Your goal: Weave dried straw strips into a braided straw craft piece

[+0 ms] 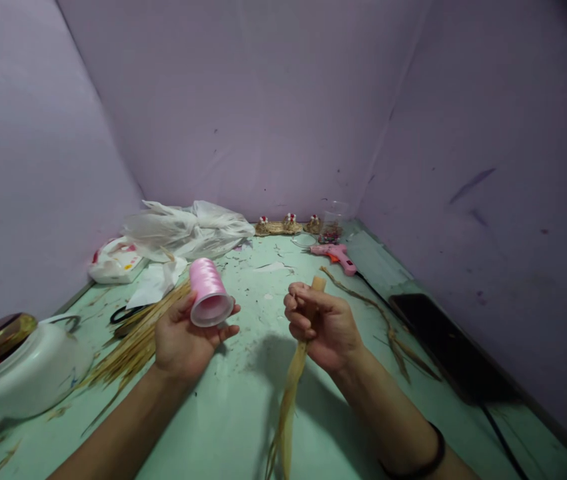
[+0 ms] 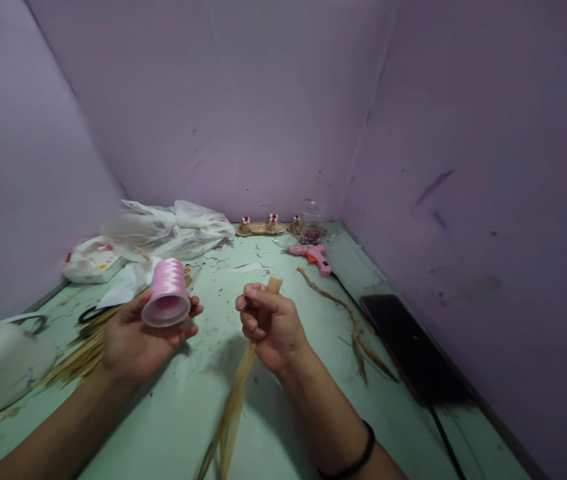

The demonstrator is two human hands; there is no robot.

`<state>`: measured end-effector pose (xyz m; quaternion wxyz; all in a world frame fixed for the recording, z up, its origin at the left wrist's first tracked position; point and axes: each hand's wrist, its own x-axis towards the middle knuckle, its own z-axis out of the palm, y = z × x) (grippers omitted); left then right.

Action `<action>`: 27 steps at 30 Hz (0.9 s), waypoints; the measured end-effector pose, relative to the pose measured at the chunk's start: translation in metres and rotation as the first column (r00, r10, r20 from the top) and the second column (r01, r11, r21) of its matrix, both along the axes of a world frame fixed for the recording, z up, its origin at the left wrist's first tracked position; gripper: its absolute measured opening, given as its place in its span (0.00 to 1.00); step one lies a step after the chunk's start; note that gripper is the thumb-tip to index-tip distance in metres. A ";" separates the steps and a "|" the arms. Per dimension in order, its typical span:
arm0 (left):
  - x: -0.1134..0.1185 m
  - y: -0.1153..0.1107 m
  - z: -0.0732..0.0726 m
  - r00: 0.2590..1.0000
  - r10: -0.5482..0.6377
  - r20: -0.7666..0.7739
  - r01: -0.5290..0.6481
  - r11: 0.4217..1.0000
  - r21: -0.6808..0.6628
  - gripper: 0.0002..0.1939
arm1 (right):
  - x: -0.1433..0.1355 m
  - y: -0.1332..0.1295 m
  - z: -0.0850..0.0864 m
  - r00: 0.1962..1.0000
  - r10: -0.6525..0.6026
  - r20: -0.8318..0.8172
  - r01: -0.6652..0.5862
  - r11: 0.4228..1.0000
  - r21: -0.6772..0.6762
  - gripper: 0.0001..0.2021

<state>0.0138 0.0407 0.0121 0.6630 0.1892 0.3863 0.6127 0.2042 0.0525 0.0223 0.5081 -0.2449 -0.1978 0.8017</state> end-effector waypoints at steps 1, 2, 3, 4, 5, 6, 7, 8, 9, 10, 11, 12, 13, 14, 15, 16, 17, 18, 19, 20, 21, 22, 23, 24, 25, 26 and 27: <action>-0.001 0.000 0.000 1.000 0.002 -0.005 -0.002 1.000 -0.002 0.16 | 0.001 0.001 0.000 1.000 0.008 -0.007 -0.008 1.000 0.000 0.05; -0.002 0.001 0.001 1.000 0.000 -0.006 0.000 1.000 -0.003 0.17 | 0.002 0.002 0.000 1.000 0.014 -0.013 -0.014 1.000 -0.004 0.05; -0.004 0.001 0.001 1.000 -0.006 -0.003 0.006 1.000 -0.005 0.17 | 0.003 0.002 0.001 1.000 0.016 -0.020 -0.016 1.000 -0.010 0.05; -0.006 0.002 0.001 1.000 -0.011 0.002 0.011 1.000 -0.003 0.17 | 0.004 0.003 0.001 1.000 0.016 -0.025 -0.016 1.000 -0.018 0.04; -0.007 0.003 0.001 1.000 -0.012 0.007 0.012 1.000 0.000 0.17 | 0.005 0.004 0.001 1.000 0.012 -0.029 -0.013 1.000 -0.027 0.04; -0.009 0.005 0.000 1.000 -0.012 0.011 0.012 1.000 0.004 0.18 | 0.006 0.004 0.002 0.999 0.006 -0.033 -0.007 0.999 -0.035 0.04; -0.010 0.006 0.000 1.000 -0.007 0.014 0.007 1.000 0.011 0.18 | 0.006 0.005 0.002 0.999 0.000 -0.038 -0.001 0.999 -0.043 0.03; -0.012 0.007 0.000 1.000 -0.001 0.016 0.001 1.000 0.016 0.18 | 0.007 0.005 0.002 0.999 -0.005 -0.045 0.003 0.999 -0.049 0.03; -0.013 0.008 0.000 1.000 0.007 0.018 -0.007 1.000 0.020 0.18 | 0.007 0.005 0.002 0.999 -0.010 -0.051 0.007 0.998 -0.056 0.03; -0.014 0.009 0.000 1.000 0.010 0.020 -0.011 1.000 0.022 0.18 | 0.007 0.005 0.002 0.998 -0.014 -0.058 0.010 0.998 -0.061 0.03; -0.015 0.010 0.000 1.000 0.013 0.021 -0.013 1.000 0.022 0.18 | 0.007 0.005 0.002 0.998 -0.019 -0.062 0.015 0.998 -0.068 0.03; -0.016 0.011 0.000 1.000 0.016 0.019 -0.017 1.000 0.020 0.17 | 0.007 0.005 0.002 0.998 -0.022 -0.063 0.017 0.997 -0.075 0.03; -0.016 0.011 0.000 1.000 0.021 0.015 -0.021 1.000 0.018 0.17 | 0.006 0.005 0.002 0.998 -0.026 -0.063 0.021 0.996 -0.082 0.03; -0.017 0.012 0.000 1.000 0.024 0.009 -0.024 1.000 0.016 0.17 | 0.007 0.006 0.001 0.998 -0.028 -0.063 0.022 0.996 -0.085 0.03; -0.018 0.012 0.000 1.000 0.027 0.002 -0.027 1.000 0.014 0.17 | 0.007 0.006 0.001 0.997 -0.029 -0.065 0.024 0.996 -0.084 0.03; -0.019 0.012 0.000 1.000 0.029 -0.004 -0.029 0.999 0.012 0.17 | 0.007 0.006 0.001 0.997 -0.033 -0.070 0.027 0.996 -0.080 0.03; -0.019 0.012 0.000 1.000 0.030 -0.009 -0.030 1.000 0.006 0.18 | 0.008 0.007 0.001 0.996 -0.037 -0.079 0.031 0.997 -0.075 0.03; -0.020 0.013 0.000 0.999 0.030 -0.017 -0.030 1.000 -0.003 0.18 | 0.009 0.007 0.002 0.995 -0.042 -0.091 0.036 0.997 -0.067 0.03; -0.021 0.013 0.000 0.999 0.032 -0.027 -0.032 0.999 -0.012 0.17 | 0.011 0.007 0.002 0.993 -0.047 -0.104 0.041 0.997 -0.058 0.03; -0.022 0.014 0.000 0.999 0.033 -0.040 -0.034 0.999 -0.020 0.17 | 0.013 0.008 0.003 0.992 -0.053 -0.115 0.047 0.998 -0.048 0.03; -0.024 0.015 0.001 0.998 0.034 -0.057 -0.035 0.999 -0.028 0.17 | 0.015 0.008 0.004 0.990 -0.058 -0.125 0.054 0.998 -0.037 0.03; -0.025 0.016 0.002 0.997 0.030 -0.076 -0.033 0.999 -0.037 0.17 | 0.018 0.008 0.005 0.989 -0.063 -0.135 0.060 0.998 -0.024 0.04; -0.027 0.017 0.004 0.995 0.021 -0.094 -0.026 0.999 -0.045 0.17 | 0.021 0.008 0.006 0.987 -0.069 -0.147 0.068 0.998 -0.008 0.04; -0.029 0.018 0.005 0.994 0.007 -0.111 -0.013 0.998 -0.054 0.17 | 0.025 0.008 0.007 0.985 -0.072 -0.159 0.074 0.997 0.008 0.04; -0.030 0.019 0.007 0.992 -0.010 -0.129 0.001 0.998 -0.068 0.18 | 0.029 0.008 0.008 0.983 -0.072 -0.170 0.077 0.997 0.025 0.04; -0.032 0.020 0.008 0.988 -0.023 -0.152 0.010 0.996 -0.085 0.18 | 0.033 0.007 0.009 0.981 -0.070 -0.181 0.078 0.996 0.040 0.04; -0.034 0.021 0.008 0.983 -0.033 -0.181 0.015 0.995 -0.099 0.17 | 0.037 0.006 0.010 0.980 -0.067 -0.186 0.078 0.996 0.053 0.05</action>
